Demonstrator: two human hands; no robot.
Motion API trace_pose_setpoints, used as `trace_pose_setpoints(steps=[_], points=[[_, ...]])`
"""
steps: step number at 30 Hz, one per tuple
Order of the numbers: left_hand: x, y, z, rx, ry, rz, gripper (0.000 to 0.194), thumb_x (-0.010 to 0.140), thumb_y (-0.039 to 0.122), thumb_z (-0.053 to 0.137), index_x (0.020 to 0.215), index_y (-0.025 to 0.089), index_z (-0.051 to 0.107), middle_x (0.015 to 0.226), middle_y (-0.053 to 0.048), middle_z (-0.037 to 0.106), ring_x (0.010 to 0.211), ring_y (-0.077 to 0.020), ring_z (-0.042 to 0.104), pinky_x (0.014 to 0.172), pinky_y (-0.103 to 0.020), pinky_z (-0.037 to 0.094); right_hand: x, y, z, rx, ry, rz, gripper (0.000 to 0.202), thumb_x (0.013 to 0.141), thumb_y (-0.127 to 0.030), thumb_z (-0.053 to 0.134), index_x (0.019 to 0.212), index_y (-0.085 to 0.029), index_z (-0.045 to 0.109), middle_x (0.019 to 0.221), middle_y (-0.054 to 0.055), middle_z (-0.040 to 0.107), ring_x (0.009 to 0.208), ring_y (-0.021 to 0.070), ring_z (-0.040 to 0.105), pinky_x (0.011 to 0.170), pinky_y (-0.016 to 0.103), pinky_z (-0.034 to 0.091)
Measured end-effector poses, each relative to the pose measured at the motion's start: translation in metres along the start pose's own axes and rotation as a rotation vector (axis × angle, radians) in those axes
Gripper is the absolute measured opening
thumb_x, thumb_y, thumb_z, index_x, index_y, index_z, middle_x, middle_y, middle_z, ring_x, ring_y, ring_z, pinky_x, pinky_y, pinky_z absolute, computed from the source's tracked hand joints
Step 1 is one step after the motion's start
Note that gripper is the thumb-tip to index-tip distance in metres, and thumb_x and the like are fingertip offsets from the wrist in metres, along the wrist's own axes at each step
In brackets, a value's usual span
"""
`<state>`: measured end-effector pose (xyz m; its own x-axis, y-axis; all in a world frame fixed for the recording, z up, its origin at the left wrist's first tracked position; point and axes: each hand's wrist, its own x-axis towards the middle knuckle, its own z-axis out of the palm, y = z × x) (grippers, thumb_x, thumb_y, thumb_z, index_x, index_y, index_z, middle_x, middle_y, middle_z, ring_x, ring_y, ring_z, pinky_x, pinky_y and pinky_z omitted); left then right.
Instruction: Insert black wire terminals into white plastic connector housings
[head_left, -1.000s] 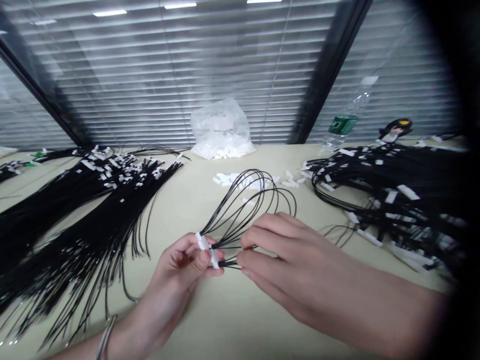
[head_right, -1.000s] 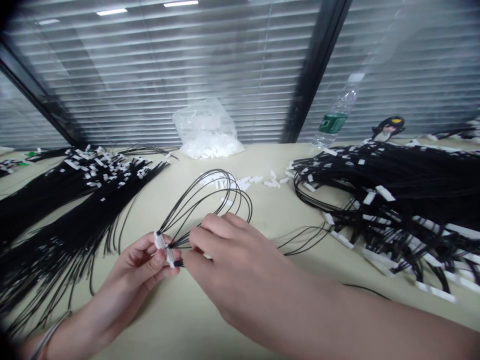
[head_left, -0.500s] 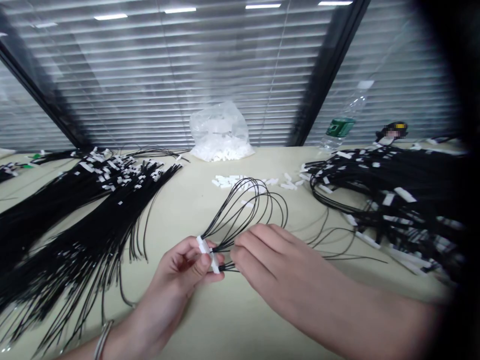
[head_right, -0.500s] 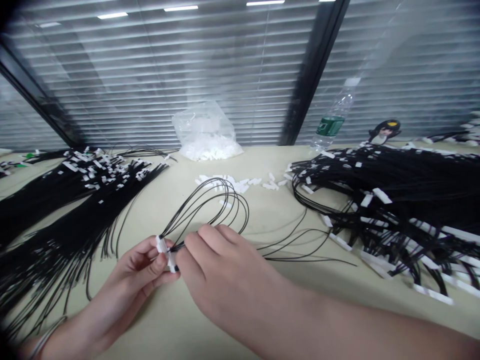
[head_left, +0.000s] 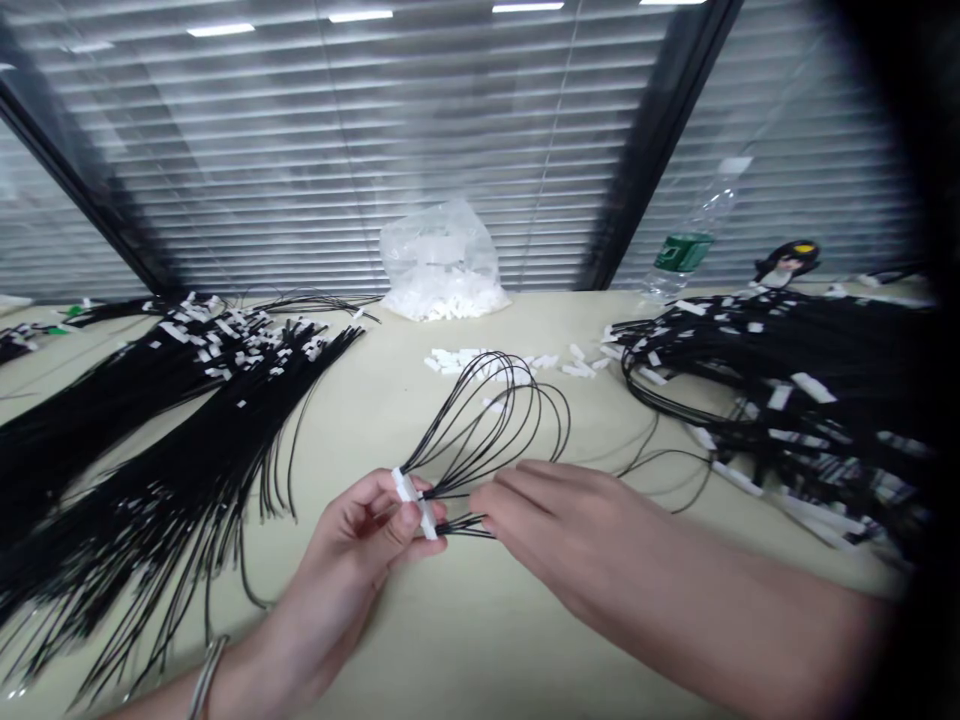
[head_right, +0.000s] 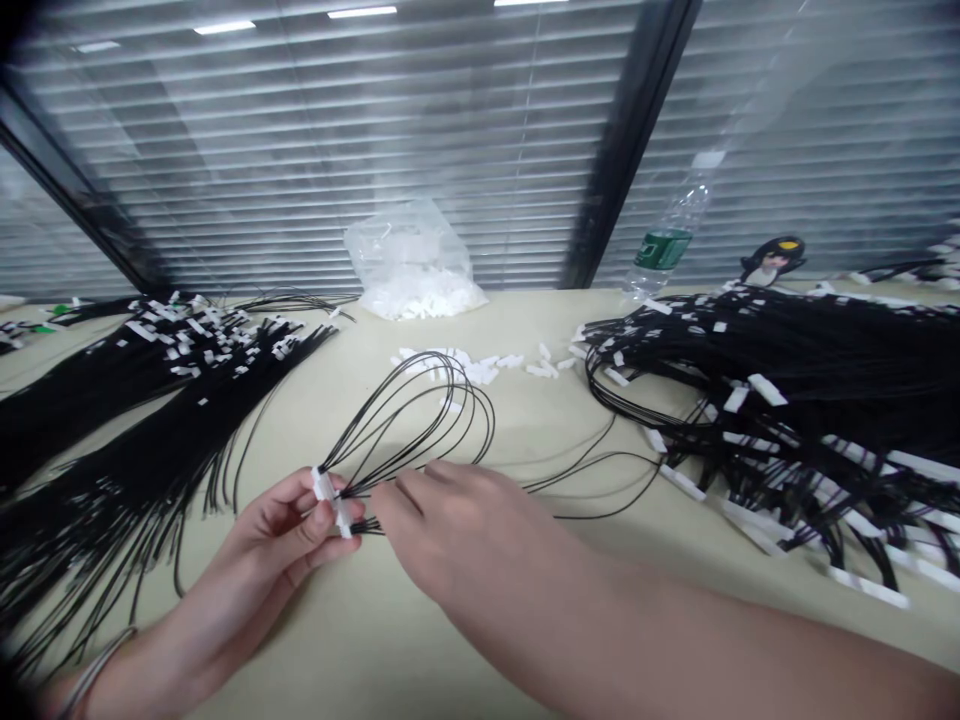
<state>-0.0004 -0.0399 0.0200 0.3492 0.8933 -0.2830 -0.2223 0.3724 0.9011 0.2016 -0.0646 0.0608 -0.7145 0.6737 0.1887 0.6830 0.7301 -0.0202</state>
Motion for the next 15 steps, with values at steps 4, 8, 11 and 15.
trace_pose_setpoints(steps=[4, 8, 11, 15], points=[[-0.0001, -0.0011, -0.0013, 0.008, 0.004, 0.006, 0.005, 0.078, 0.022, 0.063, 0.082, 0.020, 0.065, 0.082, -0.002, 0.065, 0.083, -0.0138, 0.060, 0.073, -0.023, 0.048, 0.0021, 0.0007, -0.0033, -0.060, 0.000, -0.083, 0.031, 0.059, -0.007, 0.068, 0.085, -0.014, 0.054, 0.085, -0.001, 0.054, 0.076, 0.0145, 0.050, 0.073, 0.029, 0.047], [0.0013, -0.0018, -0.0022, 0.007, -0.005, 0.016, 0.006, 0.078, 0.022, 0.064, 0.083, 0.020, 0.066, 0.080, -0.002, 0.066, 0.082, -0.0136, 0.060, 0.074, -0.023, 0.048, 0.0027, 0.0002, -0.0045, -0.083, 0.036, -0.080, 0.032, 0.060, -0.008, 0.066, 0.088, -0.014, 0.054, 0.086, -0.001, 0.053, 0.077, 0.0144, 0.048, 0.074, 0.030, 0.047], [0.0013, -0.0017, -0.0024, 0.010, -0.003, 0.003, 0.005, 0.078, 0.022, 0.064, 0.083, 0.020, 0.066, 0.081, -0.002, 0.066, 0.083, -0.0135, 0.060, 0.074, -0.023, 0.049, 0.0032, -0.0001, -0.0035, -0.134, 0.012, -0.082, 0.028, 0.060, -0.005, 0.062, 0.085, -0.014, 0.054, 0.083, 0.000, 0.052, 0.078, 0.0163, 0.047, 0.071, 0.032, 0.047], [-0.0004, -0.0016, -0.0026, 0.017, 0.000, 0.003, 0.006, 0.079, 0.023, 0.063, 0.084, 0.021, 0.066, 0.082, -0.002, 0.065, 0.085, -0.0141, 0.060, 0.076, -0.024, 0.049, 0.0036, 0.0009, -0.0028, -0.146, 0.055, -0.078, 0.022, 0.063, -0.006, 0.060, 0.082, -0.015, 0.053, 0.080, 0.000, 0.051, 0.077, 0.0163, 0.046, 0.072, 0.032, 0.045]])
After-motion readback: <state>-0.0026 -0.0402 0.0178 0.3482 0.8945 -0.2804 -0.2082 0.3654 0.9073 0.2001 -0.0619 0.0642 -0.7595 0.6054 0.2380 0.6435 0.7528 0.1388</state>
